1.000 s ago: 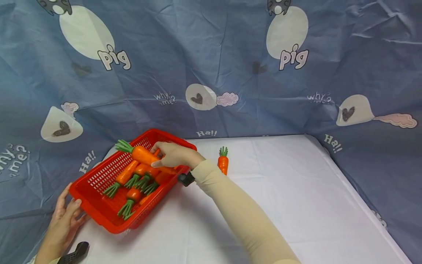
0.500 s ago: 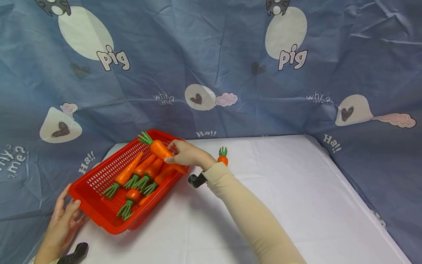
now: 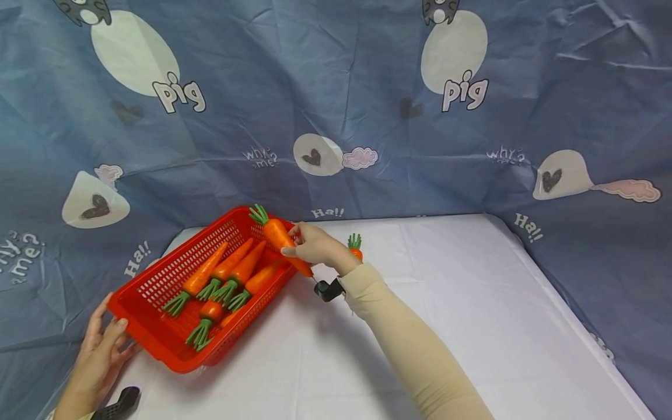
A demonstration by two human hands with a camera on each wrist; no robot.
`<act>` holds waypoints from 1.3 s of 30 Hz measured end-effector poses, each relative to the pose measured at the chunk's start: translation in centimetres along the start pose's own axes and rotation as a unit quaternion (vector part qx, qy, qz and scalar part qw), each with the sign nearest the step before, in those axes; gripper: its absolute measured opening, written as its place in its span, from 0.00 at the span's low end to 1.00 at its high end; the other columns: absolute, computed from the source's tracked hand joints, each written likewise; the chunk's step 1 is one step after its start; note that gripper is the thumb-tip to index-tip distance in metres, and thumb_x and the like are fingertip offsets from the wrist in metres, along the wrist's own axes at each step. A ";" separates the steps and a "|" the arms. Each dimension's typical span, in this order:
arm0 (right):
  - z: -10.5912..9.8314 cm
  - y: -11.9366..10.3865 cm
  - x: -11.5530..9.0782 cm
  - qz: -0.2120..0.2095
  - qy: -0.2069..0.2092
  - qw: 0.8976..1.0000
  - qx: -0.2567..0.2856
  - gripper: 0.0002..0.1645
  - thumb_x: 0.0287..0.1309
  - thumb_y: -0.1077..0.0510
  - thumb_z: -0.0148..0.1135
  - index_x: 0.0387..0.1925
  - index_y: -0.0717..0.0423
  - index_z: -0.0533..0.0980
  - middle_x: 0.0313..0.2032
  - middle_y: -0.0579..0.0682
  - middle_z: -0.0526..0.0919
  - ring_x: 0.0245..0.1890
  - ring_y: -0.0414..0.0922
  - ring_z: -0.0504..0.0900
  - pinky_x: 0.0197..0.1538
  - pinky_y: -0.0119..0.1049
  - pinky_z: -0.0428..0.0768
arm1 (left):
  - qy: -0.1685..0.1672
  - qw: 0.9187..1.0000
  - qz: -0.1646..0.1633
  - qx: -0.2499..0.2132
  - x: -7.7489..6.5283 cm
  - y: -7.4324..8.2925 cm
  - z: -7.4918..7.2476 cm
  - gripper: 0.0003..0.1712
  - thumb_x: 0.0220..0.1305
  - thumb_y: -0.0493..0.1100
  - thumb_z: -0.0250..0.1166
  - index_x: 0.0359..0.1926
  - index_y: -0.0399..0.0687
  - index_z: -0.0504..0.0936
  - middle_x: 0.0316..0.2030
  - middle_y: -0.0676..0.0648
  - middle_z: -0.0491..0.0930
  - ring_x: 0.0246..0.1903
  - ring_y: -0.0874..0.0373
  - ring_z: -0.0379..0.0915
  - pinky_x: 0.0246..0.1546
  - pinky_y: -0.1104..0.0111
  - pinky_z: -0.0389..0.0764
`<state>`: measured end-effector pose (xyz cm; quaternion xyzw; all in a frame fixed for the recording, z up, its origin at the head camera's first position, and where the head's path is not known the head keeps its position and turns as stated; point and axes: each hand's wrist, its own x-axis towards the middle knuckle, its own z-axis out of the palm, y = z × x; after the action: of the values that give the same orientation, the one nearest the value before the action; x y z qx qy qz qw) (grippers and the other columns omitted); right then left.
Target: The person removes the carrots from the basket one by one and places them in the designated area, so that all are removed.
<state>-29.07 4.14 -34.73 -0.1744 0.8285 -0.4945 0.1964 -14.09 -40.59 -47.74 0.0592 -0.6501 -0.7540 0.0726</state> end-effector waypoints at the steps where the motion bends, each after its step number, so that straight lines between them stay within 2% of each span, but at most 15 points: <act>1: 0.0 0.1 -0.1 0.002 0.002 1.000 0.000 0.27 0.73 0.53 0.69 0.65 0.58 0.70 0.49 0.55 0.76 0.43 0.48 0.81 0.45 0.40 0.87 | 0.001 1.000 0.001 0.000 0.0 0.0 0.0 0.45 0.84 0.42 0.55 0.86 0.75 0.42 0.58 0.72 0.76 0.48 0.75 0.83 0.39 0.70 0.89; 7: -0.5 1.1 -0.3 0.016 0.031 0.999 -0.010 0.28 0.72 0.53 0.69 0.65 0.59 0.70 0.48 0.54 0.75 0.43 0.47 0.79 0.42 0.38 0.85 | -0.003 1.000 0.008 0.000 -0.1 -0.3 -0.2 0.44 0.84 0.42 0.55 0.87 0.74 0.42 0.58 0.71 0.76 0.48 0.74 0.84 0.39 0.69 0.89; 15: -1.6 2.9 -1.0 0.035 0.045 0.998 0.008 0.27 0.72 0.54 0.68 0.65 0.61 0.71 0.51 0.58 0.75 0.44 0.50 0.81 0.47 0.46 0.90 | -0.021 0.999 0.040 -0.012 0.1 -0.4 -0.1 0.43 0.84 0.37 0.53 0.87 0.69 0.44 0.59 0.69 0.79 0.49 0.71 0.86 0.39 0.68 0.90; 19: -2.1 3.8 -1.5 0.045 0.055 0.997 0.012 0.27 0.73 0.54 0.68 0.64 0.62 0.71 0.51 0.58 0.74 0.43 0.49 0.79 0.45 0.43 0.89 | -0.009 1.000 0.022 -0.003 0.2 -0.3 -0.2 0.43 0.84 0.40 0.54 0.87 0.72 0.44 0.58 0.71 0.78 0.48 0.73 0.85 0.39 0.69 0.89; 23: -2.6 4.7 -1.9 0.058 0.062 0.996 0.030 0.27 0.73 0.55 0.68 0.64 0.62 0.70 0.48 0.55 0.73 0.34 0.45 0.73 0.40 0.39 0.82 | 0.003 1.000 0.000 0.011 0.2 -0.3 -0.3 0.45 0.84 0.42 0.55 0.86 0.75 0.42 0.57 0.72 0.76 0.48 0.75 0.83 0.38 0.70 0.89; 27: -3.1 5.7 -2.2 0.068 0.068 0.994 0.043 0.27 0.73 0.55 0.67 0.65 0.62 0.69 0.45 0.53 0.71 0.32 0.43 0.71 0.38 0.37 0.78 | 0.004 1.000 -0.001 0.014 0.1 -0.2 -0.3 0.45 0.84 0.42 0.55 0.87 0.74 0.41 0.58 0.71 0.75 0.48 0.75 0.83 0.39 0.70 0.89; 31: -3.7 6.8 -2.5 0.074 0.078 0.993 0.040 0.28 0.73 0.55 0.67 0.66 0.63 0.69 0.45 0.52 0.71 0.36 0.43 0.75 0.40 0.38 0.82 | -0.002 1.000 0.009 0.008 0.1 -0.2 -0.3 0.45 0.84 0.41 0.55 0.87 0.73 0.42 0.58 0.71 0.76 0.48 0.74 0.84 0.39 0.70 0.89; 39: -4.8 8.3 -3.3 0.092 0.092 0.991 0.035 0.30 0.74 0.55 0.66 0.68 0.64 0.67 0.51 0.57 0.74 0.46 0.50 0.81 0.51 0.49 0.89 | -0.008 1.000 0.017 0.005 0.1 -0.3 -0.3 0.44 0.84 0.40 0.55 0.87 0.72 0.43 0.58 0.71 0.78 0.48 0.73 0.85 0.39 0.69 0.89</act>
<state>-29.42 13.05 -39.49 -0.0444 0.8377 -0.5170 0.1703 -14.16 -40.81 -48.07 0.0426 -0.6551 -0.7500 0.0802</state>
